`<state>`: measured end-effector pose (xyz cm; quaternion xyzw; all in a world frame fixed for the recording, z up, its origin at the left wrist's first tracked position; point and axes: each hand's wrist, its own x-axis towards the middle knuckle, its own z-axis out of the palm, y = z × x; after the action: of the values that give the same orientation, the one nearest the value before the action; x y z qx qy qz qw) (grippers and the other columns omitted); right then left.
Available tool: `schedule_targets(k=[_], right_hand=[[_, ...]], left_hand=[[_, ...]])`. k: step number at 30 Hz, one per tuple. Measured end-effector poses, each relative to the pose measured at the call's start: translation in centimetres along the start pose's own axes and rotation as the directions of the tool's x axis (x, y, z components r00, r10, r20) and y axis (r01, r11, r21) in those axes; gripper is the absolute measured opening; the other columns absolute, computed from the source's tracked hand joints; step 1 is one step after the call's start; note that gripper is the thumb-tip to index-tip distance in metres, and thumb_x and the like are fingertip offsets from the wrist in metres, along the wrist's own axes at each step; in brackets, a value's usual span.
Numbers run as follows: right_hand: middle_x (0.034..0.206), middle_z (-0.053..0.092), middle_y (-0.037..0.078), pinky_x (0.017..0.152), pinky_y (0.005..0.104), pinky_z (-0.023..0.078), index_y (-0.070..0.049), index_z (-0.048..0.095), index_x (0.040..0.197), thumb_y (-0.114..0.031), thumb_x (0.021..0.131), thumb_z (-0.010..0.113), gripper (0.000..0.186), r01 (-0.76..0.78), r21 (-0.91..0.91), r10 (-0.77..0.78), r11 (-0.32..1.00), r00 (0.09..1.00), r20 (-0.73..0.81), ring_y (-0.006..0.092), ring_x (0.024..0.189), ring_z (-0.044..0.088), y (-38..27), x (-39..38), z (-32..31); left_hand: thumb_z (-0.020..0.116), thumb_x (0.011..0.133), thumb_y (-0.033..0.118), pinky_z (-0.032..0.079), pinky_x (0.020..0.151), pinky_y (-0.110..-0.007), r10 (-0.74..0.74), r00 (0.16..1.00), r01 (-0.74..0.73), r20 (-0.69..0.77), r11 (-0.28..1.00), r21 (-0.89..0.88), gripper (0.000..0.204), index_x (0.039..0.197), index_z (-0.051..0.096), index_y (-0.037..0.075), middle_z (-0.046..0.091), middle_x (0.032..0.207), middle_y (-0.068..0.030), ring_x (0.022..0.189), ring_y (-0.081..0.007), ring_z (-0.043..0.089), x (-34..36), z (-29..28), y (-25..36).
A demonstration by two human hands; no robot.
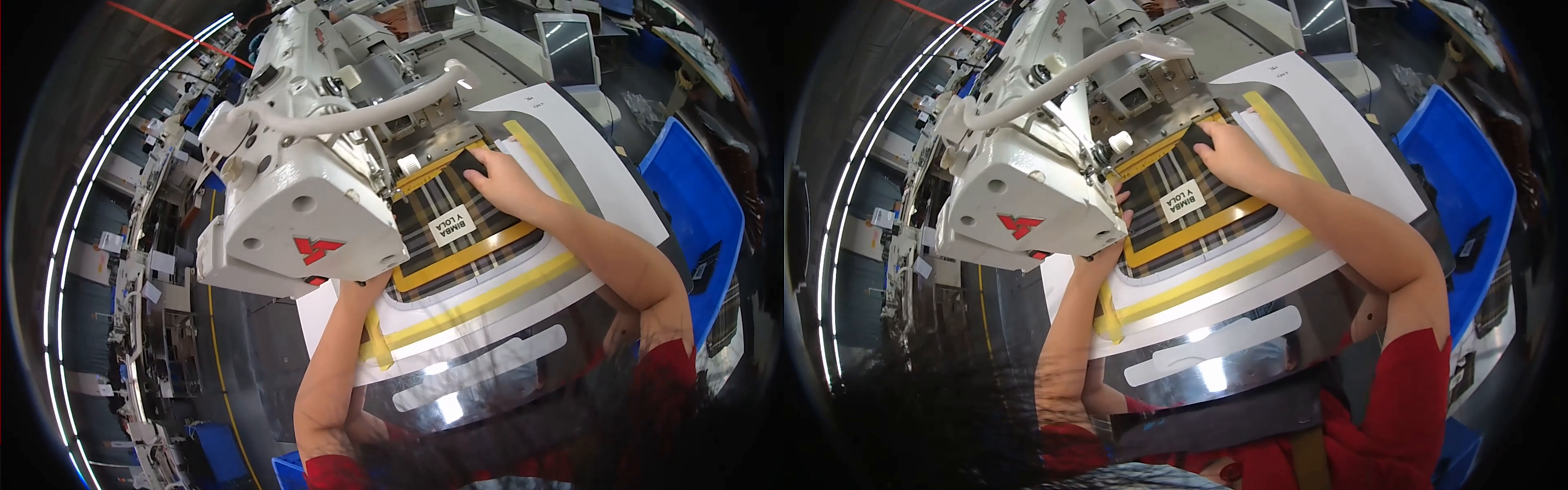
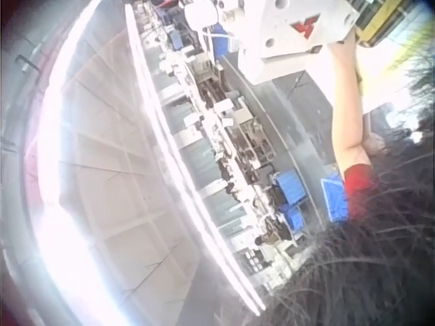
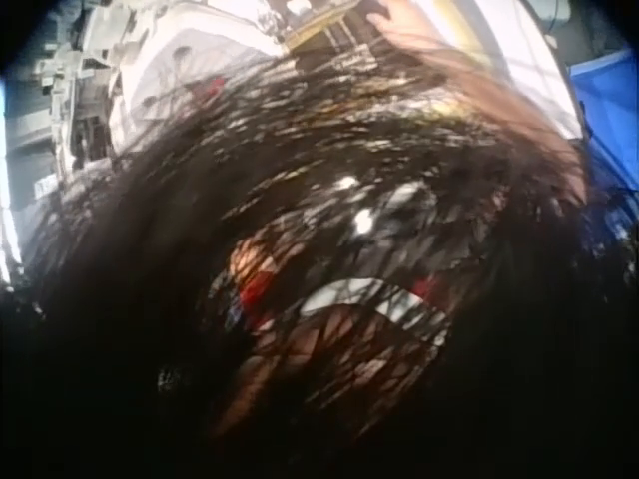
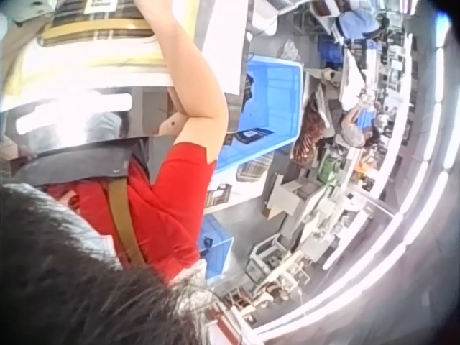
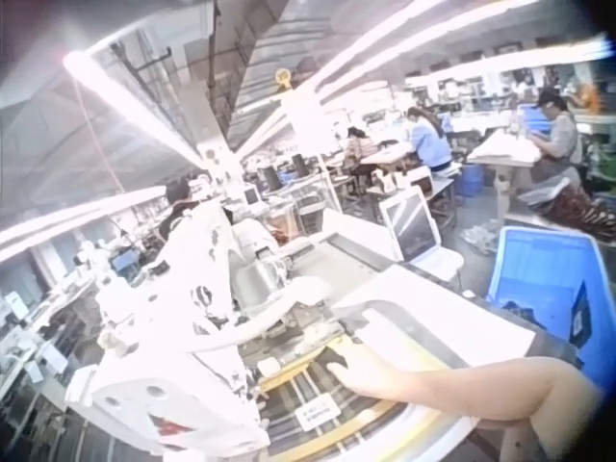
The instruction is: Operating an industrial sewing machine to stitch plaid fabric panels and brand labels onto leather goods.
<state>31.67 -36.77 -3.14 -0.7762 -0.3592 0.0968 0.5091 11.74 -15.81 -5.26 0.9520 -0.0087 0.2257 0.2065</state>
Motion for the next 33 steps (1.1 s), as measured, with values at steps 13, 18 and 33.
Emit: schedule_targets(k=[13,18,33], right_hand=[[0.104,0.065,0.016,0.089,0.0372,0.046,0.0,0.059,0.117,-0.01,0.086,0.063,0.033,0.132,-0.08,-0.143,0.988,0.978,-0.15,0.031,0.103,0.06,0.3,-0.4,0.8],[0.109,0.06,0.01,0.092,0.0398,0.043,-0.006,0.066,0.108,-0.011,0.08,0.067,0.028,0.613,-0.282,-0.585,0.738,0.79,0.184,0.0294,0.104,0.056,-2.7,-3.3,1.6],[0.106,0.059,0.009,0.095,0.04,0.041,-0.01,0.07,0.107,-0.018,0.08,0.069,0.029,0.634,-0.172,-0.498,0.754,0.722,0.481,0.0291,0.106,0.053,-4.8,-5.8,4.6]], left_hand=[[0.069,0.079,0.005,0.049,0.089,-0.034,0.002,0.994,-0.015,-0.106,0.993,-0.117,0.037,0.115,0.064,0.006,0.066,0.115,-0.0088,0.103,-0.0242,0.062,-0.1,0.2,-0.1],[0.071,0.075,0.008,0.048,0.087,-0.037,-0.04,0.994,0.026,-0.104,0.991,-0.132,0.035,0.11,0.065,0.006,0.066,0.109,-0.0106,0.101,-0.0295,0.062,-0.5,-0.2,0.1],[0.068,0.08,0.011,0.047,0.09,-0.039,0.03,0.999,-0.037,-0.031,0.955,-0.293,0.032,0.112,0.064,0.008,0.065,0.11,-0.0096,0.104,-0.0291,0.06,-0.3,-1.0,-0.4]])
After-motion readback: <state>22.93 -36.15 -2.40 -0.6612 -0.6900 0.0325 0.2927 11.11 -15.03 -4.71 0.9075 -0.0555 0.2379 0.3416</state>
